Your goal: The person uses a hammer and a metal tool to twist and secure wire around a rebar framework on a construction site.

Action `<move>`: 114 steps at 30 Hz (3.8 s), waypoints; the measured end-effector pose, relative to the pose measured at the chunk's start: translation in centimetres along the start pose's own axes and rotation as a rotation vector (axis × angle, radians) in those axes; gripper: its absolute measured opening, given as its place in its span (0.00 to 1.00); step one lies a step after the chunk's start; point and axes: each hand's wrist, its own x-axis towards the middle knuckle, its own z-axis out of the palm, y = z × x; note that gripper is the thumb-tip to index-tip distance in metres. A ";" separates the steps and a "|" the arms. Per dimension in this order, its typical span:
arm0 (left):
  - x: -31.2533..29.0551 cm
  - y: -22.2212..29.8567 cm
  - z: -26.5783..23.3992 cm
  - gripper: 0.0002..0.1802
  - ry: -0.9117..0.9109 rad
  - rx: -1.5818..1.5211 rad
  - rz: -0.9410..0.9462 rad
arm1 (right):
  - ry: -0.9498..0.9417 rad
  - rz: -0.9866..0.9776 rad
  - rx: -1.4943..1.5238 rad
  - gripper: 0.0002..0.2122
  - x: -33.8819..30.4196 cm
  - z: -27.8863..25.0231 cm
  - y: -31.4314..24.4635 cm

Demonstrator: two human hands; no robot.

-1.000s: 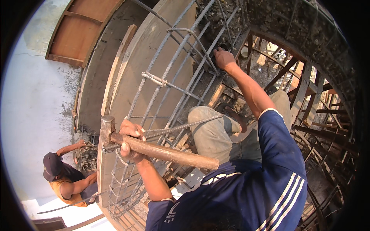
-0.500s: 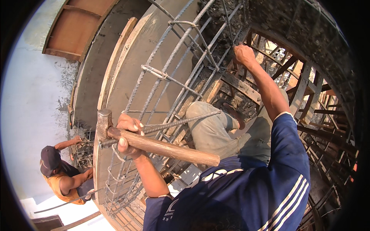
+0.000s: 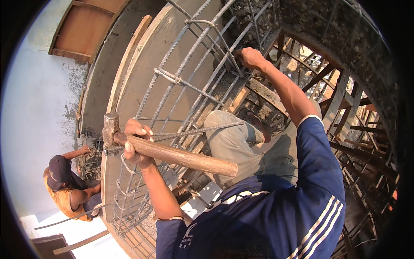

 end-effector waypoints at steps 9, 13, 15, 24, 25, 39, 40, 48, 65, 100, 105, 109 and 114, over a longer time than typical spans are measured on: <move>0.6 -0.5 0.3 0.36 0.085 0.067 -0.028 | -0.091 -0.117 -0.246 0.21 -1.0 1.3 1.7; 0.5 -0.3 0.3 0.35 0.120 0.094 -0.036 | -0.353 -0.053 -0.248 0.24 0.9 -1.2 1.8; 0.8 -0.4 0.7 0.33 0.154 0.115 -0.052 | -0.372 -0.119 -0.264 0.25 2.0 -2.5 0.9; 0.4 -0.5 1.8 0.27 0.224 0.310 -0.068 | -0.281 -0.236 -0.165 0.24 -0.6 0.6 2.7; 0.4 -0.6 1.6 0.27 0.226 0.292 -0.075 | -0.304 -0.220 -0.168 0.25 -0.4 0.3 2.6; 0.0 -0.5 1.0 0.24 0.257 0.290 -0.138 | -0.355 -0.181 -0.206 0.18 0.9 0.6 3.9; -0.4 -0.3 0.9 0.24 0.254 0.299 -0.138 | -0.407 -0.122 -0.217 0.18 1.5 0.2 2.9; 0.8 -0.6 2.0 0.23 0.257 0.300 -0.080 | -0.275 -0.372 -0.433 0.24 4.6 3.1 1.1; 1.0 -0.2 2.1 0.19 0.192 0.283 -0.046 | -0.731 -0.283 -0.757 0.27 6.8 -0.4 -2.0; -0.8 1.6 8.6 0.20 0.105 0.114 0.052 | 0.194 0.763 0.153 0.44 -41.7 -7.9 -4.0; -3.2 2.3 17.5 0.14 -0.170 0.051 0.120 | -0.070 0.829 0.495 0.25 -41.3 -14.3 -6.1; -6.9 0.8 24.5 0.16 -0.347 0.163 0.170 | 0.303 0.101 0.500 0.30 -39.0 -21.6 -16.4; -8.2 0.2 31.6 0.19 -0.581 0.048 0.412 | 0.204 0.266 0.914 0.16 -40.7 -16.8 -18.4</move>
